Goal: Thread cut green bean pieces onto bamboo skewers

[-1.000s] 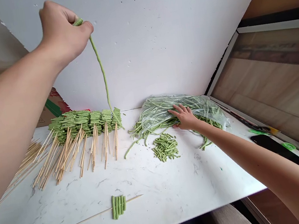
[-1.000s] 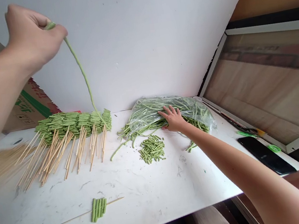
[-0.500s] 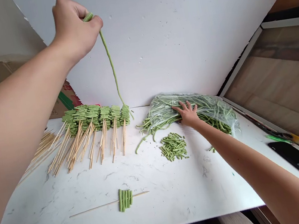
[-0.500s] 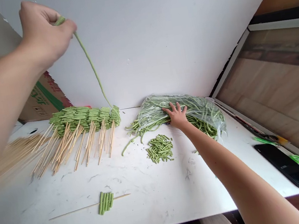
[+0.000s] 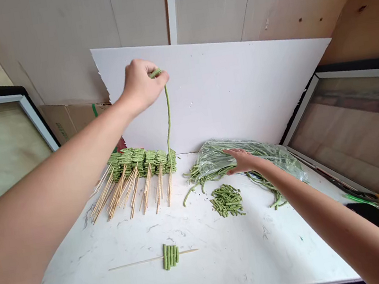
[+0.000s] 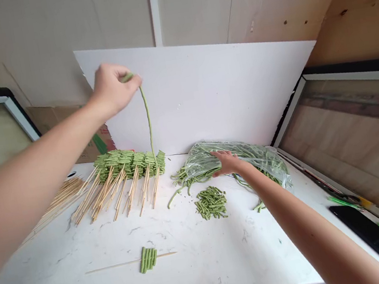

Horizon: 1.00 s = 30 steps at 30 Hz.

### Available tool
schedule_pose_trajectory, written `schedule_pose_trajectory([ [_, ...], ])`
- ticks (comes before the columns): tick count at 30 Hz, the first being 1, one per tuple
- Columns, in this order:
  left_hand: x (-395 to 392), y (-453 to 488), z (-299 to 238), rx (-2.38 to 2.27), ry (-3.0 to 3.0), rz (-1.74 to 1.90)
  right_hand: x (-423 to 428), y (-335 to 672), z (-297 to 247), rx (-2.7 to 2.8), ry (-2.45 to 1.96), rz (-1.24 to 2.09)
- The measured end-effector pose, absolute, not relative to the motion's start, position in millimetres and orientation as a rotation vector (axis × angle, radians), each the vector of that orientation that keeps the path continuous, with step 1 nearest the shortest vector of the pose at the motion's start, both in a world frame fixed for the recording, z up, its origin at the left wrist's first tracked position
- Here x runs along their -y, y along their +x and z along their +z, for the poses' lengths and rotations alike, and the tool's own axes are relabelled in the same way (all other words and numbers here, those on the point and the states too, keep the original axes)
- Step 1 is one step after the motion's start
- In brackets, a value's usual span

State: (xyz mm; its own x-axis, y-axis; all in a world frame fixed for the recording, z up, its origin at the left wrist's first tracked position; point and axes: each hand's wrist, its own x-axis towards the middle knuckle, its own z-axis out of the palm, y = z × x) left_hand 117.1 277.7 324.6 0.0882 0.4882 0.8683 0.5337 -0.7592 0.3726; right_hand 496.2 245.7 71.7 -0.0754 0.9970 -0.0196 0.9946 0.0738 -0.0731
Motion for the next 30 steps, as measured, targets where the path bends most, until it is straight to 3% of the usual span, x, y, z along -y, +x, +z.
schedule_pose_trajectory([
  [5,-239,119,306,0.945,-2.396,-1.862,-210,416,135,2.199,-1.367,0.213],
  [10,-189,116,290,0.896,-2.487,-1.871,-173,328,158,2.093,-1.081,0.255],
  [18,-110,64,251,0.972,-2.588,-1.922,-114,292,130,2.066,-1.143,0.381],
  [25,-65,17,172,1.278,-2.769,-1.604,-61,311,93,1.911,-1.217,0.347],
  [30,-54,-2,120,1.302,-2.831,-1.59,-34,321,85,1.869,-1.309,0.255],
])
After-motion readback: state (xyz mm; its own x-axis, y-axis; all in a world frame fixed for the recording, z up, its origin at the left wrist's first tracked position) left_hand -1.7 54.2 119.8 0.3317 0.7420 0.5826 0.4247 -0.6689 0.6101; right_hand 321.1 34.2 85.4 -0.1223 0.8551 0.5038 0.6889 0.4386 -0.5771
